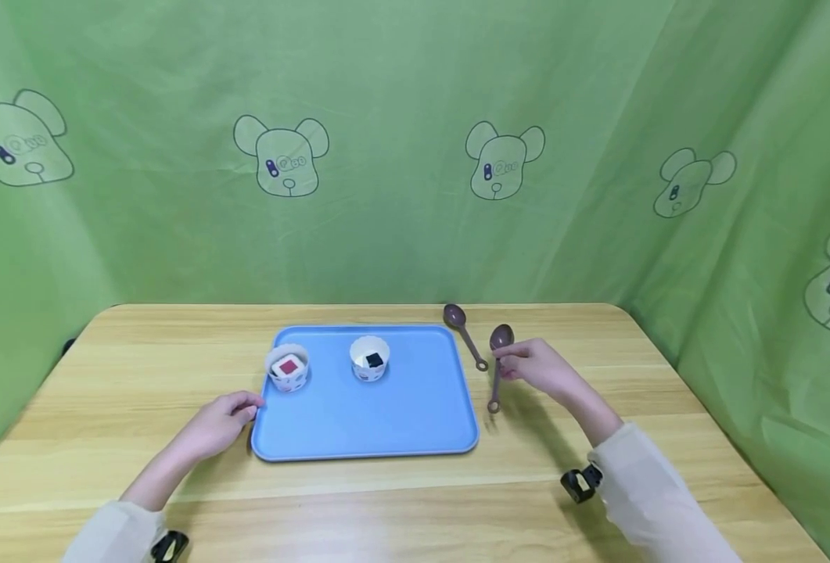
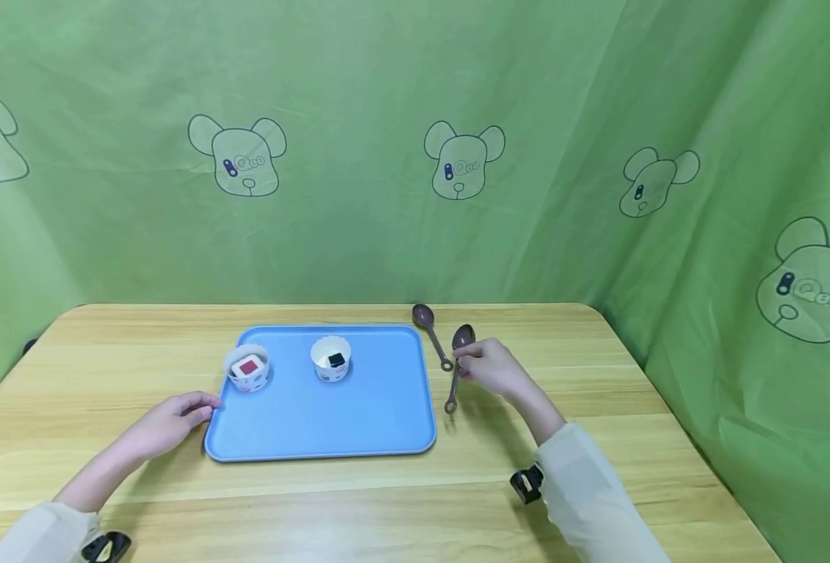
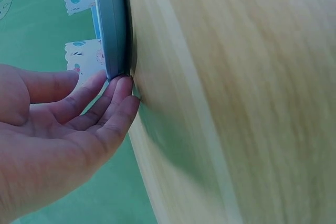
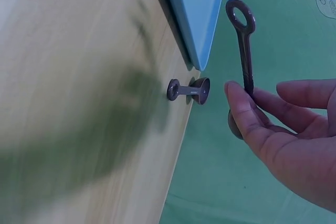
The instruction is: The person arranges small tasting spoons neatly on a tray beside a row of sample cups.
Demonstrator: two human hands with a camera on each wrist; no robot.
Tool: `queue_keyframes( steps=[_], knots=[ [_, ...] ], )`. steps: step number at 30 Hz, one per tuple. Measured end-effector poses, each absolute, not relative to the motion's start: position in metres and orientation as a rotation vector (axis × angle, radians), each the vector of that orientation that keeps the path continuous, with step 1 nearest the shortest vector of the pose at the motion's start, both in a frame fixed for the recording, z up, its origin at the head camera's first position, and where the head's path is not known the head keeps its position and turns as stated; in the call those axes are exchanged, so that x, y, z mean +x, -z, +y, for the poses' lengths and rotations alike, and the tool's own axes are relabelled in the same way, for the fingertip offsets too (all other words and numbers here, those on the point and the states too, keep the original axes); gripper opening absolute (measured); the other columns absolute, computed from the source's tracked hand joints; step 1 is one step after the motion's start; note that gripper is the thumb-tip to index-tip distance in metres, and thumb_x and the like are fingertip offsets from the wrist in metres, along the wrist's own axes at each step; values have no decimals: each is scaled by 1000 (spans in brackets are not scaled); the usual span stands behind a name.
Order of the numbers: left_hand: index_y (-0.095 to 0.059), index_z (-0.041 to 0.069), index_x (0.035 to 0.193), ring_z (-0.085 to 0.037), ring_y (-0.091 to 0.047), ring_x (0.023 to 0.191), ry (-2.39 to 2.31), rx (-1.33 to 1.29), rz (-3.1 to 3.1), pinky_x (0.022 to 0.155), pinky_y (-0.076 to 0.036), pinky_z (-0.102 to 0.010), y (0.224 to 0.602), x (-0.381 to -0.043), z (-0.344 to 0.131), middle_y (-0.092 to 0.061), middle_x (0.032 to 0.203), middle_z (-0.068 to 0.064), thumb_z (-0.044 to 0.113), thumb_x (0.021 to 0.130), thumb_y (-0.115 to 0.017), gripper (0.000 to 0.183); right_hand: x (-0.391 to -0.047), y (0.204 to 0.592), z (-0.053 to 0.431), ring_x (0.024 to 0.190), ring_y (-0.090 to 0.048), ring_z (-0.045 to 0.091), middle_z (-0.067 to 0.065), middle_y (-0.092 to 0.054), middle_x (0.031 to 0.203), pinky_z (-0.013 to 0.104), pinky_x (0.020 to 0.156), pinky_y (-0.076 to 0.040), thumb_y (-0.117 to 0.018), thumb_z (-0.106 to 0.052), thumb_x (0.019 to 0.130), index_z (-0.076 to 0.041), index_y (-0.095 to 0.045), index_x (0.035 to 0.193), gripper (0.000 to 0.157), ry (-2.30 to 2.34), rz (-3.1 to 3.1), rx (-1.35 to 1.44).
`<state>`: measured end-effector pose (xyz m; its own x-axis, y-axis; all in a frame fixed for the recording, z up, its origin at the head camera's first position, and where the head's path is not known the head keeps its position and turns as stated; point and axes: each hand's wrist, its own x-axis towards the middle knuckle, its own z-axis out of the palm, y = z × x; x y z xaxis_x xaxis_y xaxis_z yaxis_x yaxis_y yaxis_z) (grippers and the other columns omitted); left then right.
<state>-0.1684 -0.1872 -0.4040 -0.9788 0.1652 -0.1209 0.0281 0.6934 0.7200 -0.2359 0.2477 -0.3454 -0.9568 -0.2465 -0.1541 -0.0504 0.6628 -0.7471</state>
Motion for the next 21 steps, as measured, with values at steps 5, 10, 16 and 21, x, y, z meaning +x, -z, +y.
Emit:
queue_keyframes(
  steps=[5, 10, 16, 21],
  knots=[
    [-56, -8, 111, -40, -50, 107, -1152, 150, 2728, 87, -41, -51, 403, -168, -186, -53, 116, -28, 1, 93, -41, 25, -237, 342, 241, 92, -61, 34, 28, -60, 106, 44, 88, -45, -43, -3, 91, 15, -48, 121, 36, 1170, 2624, -249],
    [-56, -8, 112, -42, -48, 109, -1152, 144, 2729, 88, -41, -52, 403, -168, -185, -52, 118, -29, 2, 93, -40, 26, -239, 341, 235, 91, -62, 34, 29, -59, 106, 41, 85, -47, -42, -1, 91, 16, -48, 119, 34, 1199, 2604, -272],
    [-57, -8, 111, -44, -47, 110, -1157, 150, 2743, 89, -40, -53, 405, -170, -184, -52, 118, -30, 2, 93, -40, 26, -241, 346, 231, 89, -62, 34, 28, -60, 103, 40, 84, -48, -43, 1, 90, 17, -50, 117, 32, 1219, 2585, -269],
    [-58, -7, 110, -42, -48, 109, -1158, 120, 2746, 87, -41, -52, 406, -169, -184, -53, 116, -29, 2, 94, -39, 26, -242, 351, 230, 87, -63, 33, 27, -61, 99, 39, 82, -49, -43, 2, 90, 18, -51, 116, 31, 1210, 2595, -276]
  ],
)
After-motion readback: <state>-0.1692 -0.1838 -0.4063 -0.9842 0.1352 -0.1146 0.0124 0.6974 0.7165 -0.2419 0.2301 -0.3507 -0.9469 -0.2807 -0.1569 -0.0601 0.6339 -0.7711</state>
